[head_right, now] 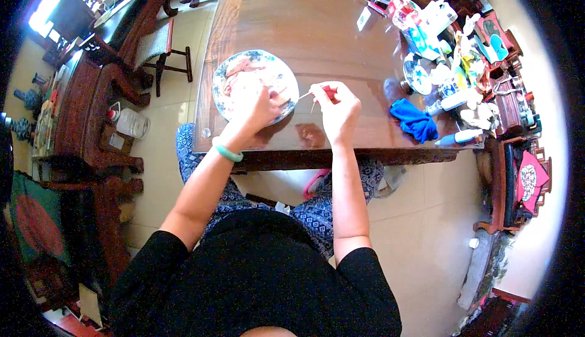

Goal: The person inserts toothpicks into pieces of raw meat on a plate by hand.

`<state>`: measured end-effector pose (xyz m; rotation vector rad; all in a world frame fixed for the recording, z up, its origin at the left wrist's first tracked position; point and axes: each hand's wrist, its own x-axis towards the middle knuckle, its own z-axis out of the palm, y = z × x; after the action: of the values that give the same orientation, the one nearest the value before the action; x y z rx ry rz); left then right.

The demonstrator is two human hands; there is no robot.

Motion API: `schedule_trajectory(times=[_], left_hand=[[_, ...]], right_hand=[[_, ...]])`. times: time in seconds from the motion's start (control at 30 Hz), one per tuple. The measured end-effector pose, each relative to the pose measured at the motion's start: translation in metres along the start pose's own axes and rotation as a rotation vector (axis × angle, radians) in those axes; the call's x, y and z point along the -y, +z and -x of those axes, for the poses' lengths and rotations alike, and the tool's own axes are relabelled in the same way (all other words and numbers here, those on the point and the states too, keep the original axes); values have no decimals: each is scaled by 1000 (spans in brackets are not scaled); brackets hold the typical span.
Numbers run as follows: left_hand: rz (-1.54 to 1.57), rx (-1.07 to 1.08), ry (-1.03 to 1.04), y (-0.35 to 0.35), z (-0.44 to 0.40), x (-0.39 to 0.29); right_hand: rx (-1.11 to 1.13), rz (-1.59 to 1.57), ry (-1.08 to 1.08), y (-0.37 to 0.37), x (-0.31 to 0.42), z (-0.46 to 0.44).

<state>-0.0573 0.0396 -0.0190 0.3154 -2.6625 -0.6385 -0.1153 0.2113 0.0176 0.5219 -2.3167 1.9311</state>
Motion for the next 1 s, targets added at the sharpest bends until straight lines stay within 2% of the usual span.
schedule_trajectory(times=[0.23,0.3,0.4,0.43,0.53,0.6,0.67,0.7,0.73,0.8,0.93,1.0], left_hand=[[94,-64,42,-13,5,29],[393,-75,-67,-21,9,31],[405,-149,-62,-26,6,42],[407,-104,-149,-36,7,39],[469,-159,-168,-51,6,38],[508,-189,-136,-47,12,34],[435,-238,111,-40,22,29],[294,-197,225,-34,25,33],[260,-89,231,-28,28,35],[375,-120,333,-22,37,36],[435,-112,383,-19,42,40],[452,38,255,-18,45,39]], right_hand=[[20,33,22,7,3,5],[38,21,12,12,3,6],[54,0,16,16,0,6],[57,0,16,17,-1,5],[58,-20,5,18,-4,4],[57,-12,2,18,-6,3],[64,12,0,22,-8,4],[67,38,-4,23,-8,4],[67,38,-5,25,-8,4],[84,107,-70,30,-7,7],[123,233,-56,38,0,7],[156,278,-84,44,8,7]])
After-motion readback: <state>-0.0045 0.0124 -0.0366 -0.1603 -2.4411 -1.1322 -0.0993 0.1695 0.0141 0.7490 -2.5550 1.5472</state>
